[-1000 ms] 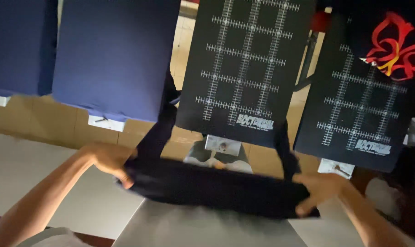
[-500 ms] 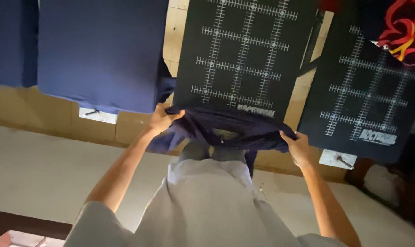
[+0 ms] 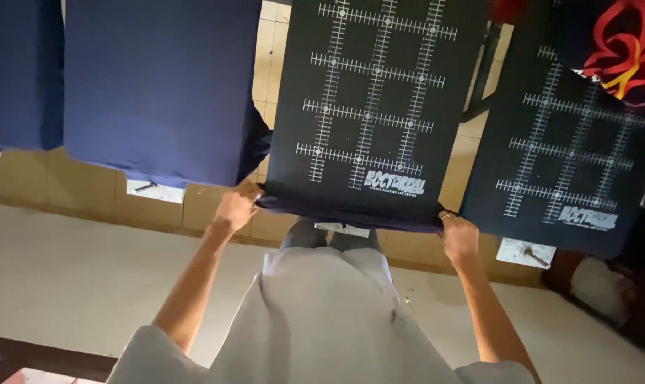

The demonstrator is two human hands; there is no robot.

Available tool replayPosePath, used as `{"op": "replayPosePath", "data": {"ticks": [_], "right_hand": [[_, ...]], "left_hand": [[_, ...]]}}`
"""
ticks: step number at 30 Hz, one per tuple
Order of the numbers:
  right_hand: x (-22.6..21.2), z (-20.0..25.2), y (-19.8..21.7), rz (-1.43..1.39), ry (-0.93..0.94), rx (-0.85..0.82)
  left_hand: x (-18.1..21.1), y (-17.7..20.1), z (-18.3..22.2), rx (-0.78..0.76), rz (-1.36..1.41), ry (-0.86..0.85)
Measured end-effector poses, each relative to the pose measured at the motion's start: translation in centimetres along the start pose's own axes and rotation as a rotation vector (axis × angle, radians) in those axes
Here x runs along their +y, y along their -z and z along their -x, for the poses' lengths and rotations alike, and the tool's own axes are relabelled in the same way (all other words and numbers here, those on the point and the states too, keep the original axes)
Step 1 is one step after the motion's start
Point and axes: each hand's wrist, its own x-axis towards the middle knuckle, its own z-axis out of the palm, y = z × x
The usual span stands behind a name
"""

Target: Loading and aligning dark t-shirts onto the platens of a manual screen printing press.

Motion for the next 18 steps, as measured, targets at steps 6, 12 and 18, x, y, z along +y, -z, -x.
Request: {"op": "replayPosePath", "data": {"ticks": [6,12,18], "right_hand": [[6.4,-5.5,-0.4,-0.144,0.273,0.039],[4.1,-19.4,12.0,-0.297,0.045,-0.258],[4.5,-37.9,22.5,-0.448,0.061,-0.02]], "left_hand": [[0.2,6.9,-8.6,-0.179,-0.284,-0.249],[1.6,12.5,-24.1,-0.204,-0.102,-0.1],[-0.6,15.5,-43.0,-0.125,0.308,0.264]]}}
